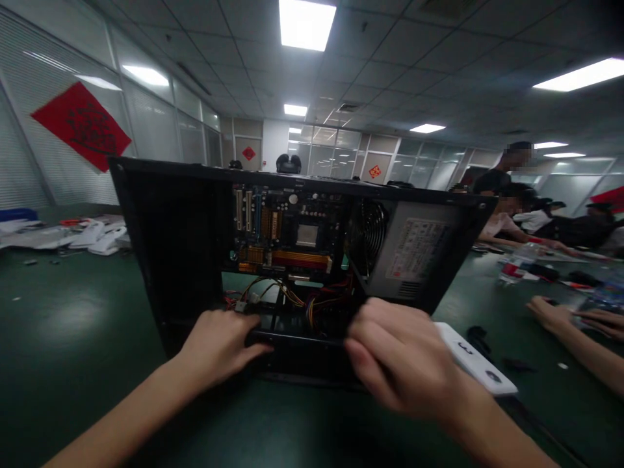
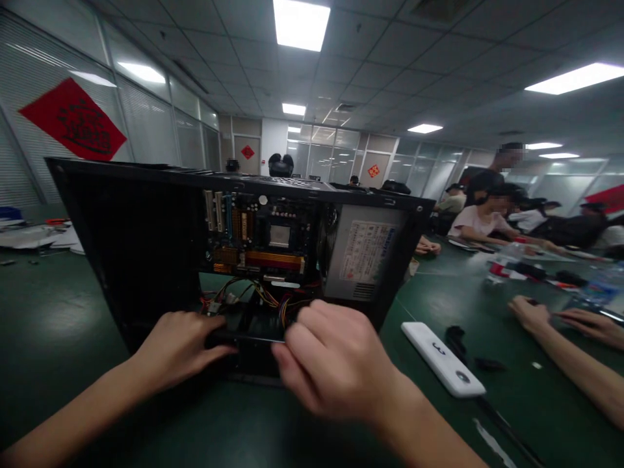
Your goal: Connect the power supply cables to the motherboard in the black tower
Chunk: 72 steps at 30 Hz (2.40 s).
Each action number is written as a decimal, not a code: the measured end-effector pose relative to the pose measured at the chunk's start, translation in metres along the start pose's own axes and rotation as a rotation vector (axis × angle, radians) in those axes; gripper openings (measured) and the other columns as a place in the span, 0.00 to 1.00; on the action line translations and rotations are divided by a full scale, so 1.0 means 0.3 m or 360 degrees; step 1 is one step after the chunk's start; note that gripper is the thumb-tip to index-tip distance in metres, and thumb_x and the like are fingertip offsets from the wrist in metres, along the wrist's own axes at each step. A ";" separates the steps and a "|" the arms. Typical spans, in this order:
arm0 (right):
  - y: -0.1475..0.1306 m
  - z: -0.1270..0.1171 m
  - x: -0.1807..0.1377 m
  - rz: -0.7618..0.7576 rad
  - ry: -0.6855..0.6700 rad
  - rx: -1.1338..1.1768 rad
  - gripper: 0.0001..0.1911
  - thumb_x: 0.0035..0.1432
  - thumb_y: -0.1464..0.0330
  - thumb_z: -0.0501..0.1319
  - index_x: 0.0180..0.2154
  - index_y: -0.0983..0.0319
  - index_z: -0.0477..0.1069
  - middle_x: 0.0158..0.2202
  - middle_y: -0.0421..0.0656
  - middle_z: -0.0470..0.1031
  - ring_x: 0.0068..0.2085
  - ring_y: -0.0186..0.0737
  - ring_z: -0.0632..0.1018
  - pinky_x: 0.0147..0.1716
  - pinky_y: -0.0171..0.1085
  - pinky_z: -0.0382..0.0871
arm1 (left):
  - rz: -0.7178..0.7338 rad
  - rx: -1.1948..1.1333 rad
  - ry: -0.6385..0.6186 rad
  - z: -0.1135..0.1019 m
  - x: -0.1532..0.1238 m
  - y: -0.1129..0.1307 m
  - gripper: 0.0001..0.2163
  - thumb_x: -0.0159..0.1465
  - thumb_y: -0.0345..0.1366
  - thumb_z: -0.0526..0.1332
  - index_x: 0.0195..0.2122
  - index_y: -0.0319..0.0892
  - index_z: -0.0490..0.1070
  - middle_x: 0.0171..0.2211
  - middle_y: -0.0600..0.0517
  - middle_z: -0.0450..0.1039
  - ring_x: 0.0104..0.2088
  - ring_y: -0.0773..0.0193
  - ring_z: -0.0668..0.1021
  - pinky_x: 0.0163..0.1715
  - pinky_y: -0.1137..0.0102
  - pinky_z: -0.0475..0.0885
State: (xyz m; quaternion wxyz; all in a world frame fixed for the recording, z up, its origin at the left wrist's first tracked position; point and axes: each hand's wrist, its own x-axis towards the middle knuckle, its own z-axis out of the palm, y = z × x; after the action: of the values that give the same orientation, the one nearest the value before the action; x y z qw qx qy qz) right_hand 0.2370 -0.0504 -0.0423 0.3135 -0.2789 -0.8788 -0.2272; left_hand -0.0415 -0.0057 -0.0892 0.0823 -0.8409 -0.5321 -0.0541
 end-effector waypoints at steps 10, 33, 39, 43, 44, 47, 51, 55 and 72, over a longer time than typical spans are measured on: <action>0.088 0.260 0.155 0.0985 -0.1548 0.0229 0.23 0.69 0.60 0.50 0.45 0.69 0.78 0.43 0.58 0.79 0.43 0.51 0.81 0.38 0.39 0.69 | -0.0077 -0.0077 0.0027 -0.007 -0.006 0.010 0.18 0.64 0.52 0.56 0.35 0.45 0.78 0.29 0.46 0.81 0.32 0.46 0.83 0.28 0.62 0.72; 0.077 0.334 0.173 0.1148 -0.0050 0.1028 0.22 0.66 0.55 0.51 0.26 0.62 0.65 0.23 0.38 0.67 0.26 0.34 0.67 0.27 0.34 0.54 | 0.0130 -0.0151 0.0328 0.052 -0.019 0.006 0.20 0.64 0.54 0.58 0.47 0.44 0.74 0.40 0.45 0.81 0.39 0.47 0.83 0.33 0.62 0.75; 0.051 0.299 0.211 0.1464 0.0189 0.2116 0.28 0.51 0.43 0.61 0.27 0.61 0.63 0.19 0.30 0.51 0.19 0.27 0.52 0.19 0.31 0.44 | 0.0043 -0.0746 0.0480 0.022 -0.027 0.005 0.22 0.64 0.52 0.58 0.57 0.49 0.66 0.52 0.48 0.77 0.49 0.52 0.80 0.46 0.61 0.75; 0.029 0.325 0.197 0.1516 0.0228 0.2302 0.28 0.50 0.43 0.62 0.28 0.62 0.63 0.18 0.30 0.51 0.19 0.27 0.53 0.19 0.30 0.45 | 0.0095 -0.1383 0.0478 -0.019 -0.034 0.001 0.14 0.68 0.45 0.54 0.50 0.45 0.71 0.48 0.48 0.77 0.49 0.57 0.78 0.50 0.65 0.73; 0.027 0.329 0.192 0.1525 0.0202 0.2269 0.27 0.52 0.43 0.60 0.28 0.62 0.63 0.18 0.31 0.52 0.19 0.27 0.54 0.19 0.30 0.47 | 0.0105 -0.1529 0.0446 -0.031 -0.034 0.002 0.14 0.68 0.45 0.55 0.47 0.43 0.71 0.45 0.47 0.78 0.46 0.58 0.79 0.47 0.66 0.74; 0.027 0.310 0.180 0.1385 -0.0069 0.1859 0.25 0.63 0.49 0.51 0.27 0.62 0.64 0.20 0.36 0.60 0.21 0.31 0.63 0.22 0.32 0.56 | 0.0092 -0.1870 0.0340 -0.077 -0.022 0.007 0.13 0.65 0.44 0.58 0.42 0.40 0.71 0.34 0.49 0.77 0.34 0.62 0.79 0.35 0.69 0.76; 0.006 0.210 0.186 0.1011 -0.0393 0.0755 0.17 0.69 0.63 0.50 0.32 0.64 0.72 0.33 0.46 0.76 0.37 0.40 0.76 0.38 0.36 0.66 | 0.0038 -0.1954 0.0376 -0.176 0.026 0.021 0.17 0.63 0.46 0.62 0.46 0.39 0.69 0.25 0.56 0.71 0.24 0.69 0.73 0.23 0.75 0.69; -0.014 0.124 0.225 0.0620 -0.0060 0.0448 0.19 0.67 0.72 0.50 0.58 0.63 0.63 0.50 0.50 0.74 0.50 0.44 0.76 0.49 0.42 0.69 | 0.0111 -0.1860 0.0417 -0.272 0.089 0.040 0.18 0.61 0.45 0.64 0.46 0.38 0.71 0.26 0.56 0.72 0.25 0.70 0.72 0.23 0.78 0.67; 0.077 0.198 0.222 0.0677 -0.0127 0.0140 0.17 0.67 0.74 0.51 0.55 0.65 0.67 0.46 0.50 0.75 0.44 0.44 0.77 0.43 0.39 0.71 | 0.0289 -0.1064 0.0176 -0.308 0.102 -0.181 0.17 0.62 0.41 0.59 0.52 0.49 0.74 0.50 0.51 0.78 0.50 0.55 0.79 0.52 0.62 0.75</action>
State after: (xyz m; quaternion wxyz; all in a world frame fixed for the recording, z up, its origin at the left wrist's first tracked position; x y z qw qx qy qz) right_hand 0.1832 0.0240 -0.0335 0.3313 -0.4528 -0.8209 -0.1063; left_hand -0.0778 0.0260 0.0112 -0.1645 -0.8611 -0.4028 -0.2631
